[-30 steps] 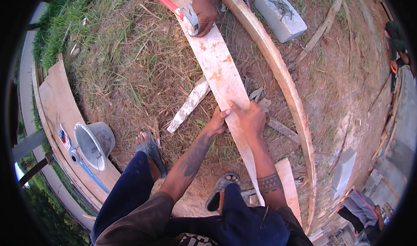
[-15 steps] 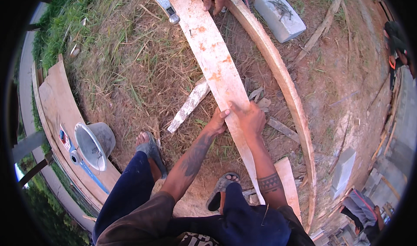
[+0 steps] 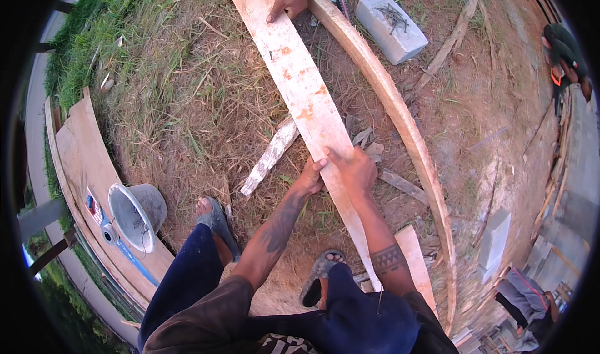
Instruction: The person aligns long wooden planks on the ground and uses a hammer to drive nails into them, joining the pieces together. Another person assists by holding planks and hammering additional nails. The work continues with repeated alignment and nailing of multiple planks.
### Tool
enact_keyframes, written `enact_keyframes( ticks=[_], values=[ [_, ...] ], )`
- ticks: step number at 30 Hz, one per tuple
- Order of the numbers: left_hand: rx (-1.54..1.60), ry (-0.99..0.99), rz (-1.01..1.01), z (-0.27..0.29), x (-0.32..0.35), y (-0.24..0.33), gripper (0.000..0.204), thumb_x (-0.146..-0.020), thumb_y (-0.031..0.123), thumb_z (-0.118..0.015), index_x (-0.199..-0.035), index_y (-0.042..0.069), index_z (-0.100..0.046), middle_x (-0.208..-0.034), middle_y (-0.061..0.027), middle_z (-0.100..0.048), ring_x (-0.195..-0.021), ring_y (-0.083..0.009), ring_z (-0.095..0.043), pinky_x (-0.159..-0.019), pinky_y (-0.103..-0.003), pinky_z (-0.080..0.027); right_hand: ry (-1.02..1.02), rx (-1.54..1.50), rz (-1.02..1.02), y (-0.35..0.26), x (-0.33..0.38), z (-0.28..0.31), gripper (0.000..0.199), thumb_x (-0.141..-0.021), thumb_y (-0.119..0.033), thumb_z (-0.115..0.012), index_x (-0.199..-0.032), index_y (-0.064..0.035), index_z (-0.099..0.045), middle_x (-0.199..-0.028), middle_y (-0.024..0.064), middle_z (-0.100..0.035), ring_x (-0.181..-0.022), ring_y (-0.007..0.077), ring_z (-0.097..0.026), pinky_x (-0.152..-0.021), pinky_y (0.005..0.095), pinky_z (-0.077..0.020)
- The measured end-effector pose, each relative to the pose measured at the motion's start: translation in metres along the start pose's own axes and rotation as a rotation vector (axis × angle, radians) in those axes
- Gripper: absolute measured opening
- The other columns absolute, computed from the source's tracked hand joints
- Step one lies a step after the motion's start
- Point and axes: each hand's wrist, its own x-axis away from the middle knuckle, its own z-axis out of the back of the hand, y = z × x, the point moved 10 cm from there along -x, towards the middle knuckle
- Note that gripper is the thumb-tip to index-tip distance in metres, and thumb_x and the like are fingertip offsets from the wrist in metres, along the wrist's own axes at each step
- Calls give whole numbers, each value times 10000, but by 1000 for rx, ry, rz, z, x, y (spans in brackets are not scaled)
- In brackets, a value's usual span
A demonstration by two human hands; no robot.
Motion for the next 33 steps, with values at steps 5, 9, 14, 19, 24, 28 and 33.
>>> enact_keyframes(
  ticks=[5,9,14,19,24,28,33],
  values=[
    [12,15,2,2,0,-1,1012,-787,488,-888,-1549,46,-391,-1443,-167,-558,-1328,-331,-589,-1131,-520,-518,2,39,17,4,-2,-1,843,-740,-811,-791,-869,19,-720,-760,246,-723,-750,447,-737,-687,533,-556],
    [-21,-4,-1,1,-1,0,990,-810,482,-875,-1556,51,-387,-1451,-170,-554,-1337,-334,-585,-1142,-516,-510,-15,75,-7,12,-5,-5,891,-719,-851,-771,-842,29,-698,-757,255,-715,-759,459,-731,-689,545,-552],
    [-12,0,-19,-1,3,5,983,-821,463,-875,-1562,48,-380,-1456,-168,-550,-1341,-331,-580,-1152,-510,-502,-25,88,-28,13,-5,-10,925,-710,-880,-747,-839,34,-694,-763,259,-715,-775,465,-729,-698,552,-550],
    [-14,14,-25,1,4,6,989,-825,453,-874,-1570,42,-369,-1478,-171,-539,-1362,-334,-566,-1158,-514,-497,-52,73,-37,13,-4,-11,922,-714,-879,-744,-859,31,-705,-772,260,-719,-793,458,-736,-702,541,-555],
    [-19,23,-21,5,3,3,993,-826,451,-873,-1571,38,-363,-1488,-175,-536,-1372,-341,-562,-1165,-519,-493,-55,60,-34,11,-5,-8,895,-719,-864,-756,-860,19,-707,-771,255,-721,-784,449,-739,-696,536,-557],
    [-15,15,-23,4,2,3,992,-825,449,-874,-1570,37,-364,-1471,-175,-550,-1357,-344,-575,-1160,-521,-498,-58,75,-46,17,-6,-11,873,-722,-845,-773,-848,16,-699,-757,248,-720,-764,437,-740,-685,528,-557],
    [11,9,-32,4,4,4,894,-855,421,-865,-1532,34,-428,-1422,-144,-593,-1297,-291,-618,-1108,-480,-533,-37,41,-24,14,-5,-9,849,-727,-823,-790,-834,13,-688,-728,231,-710,-728,428,-732,-665,522,-549]
  ],
)
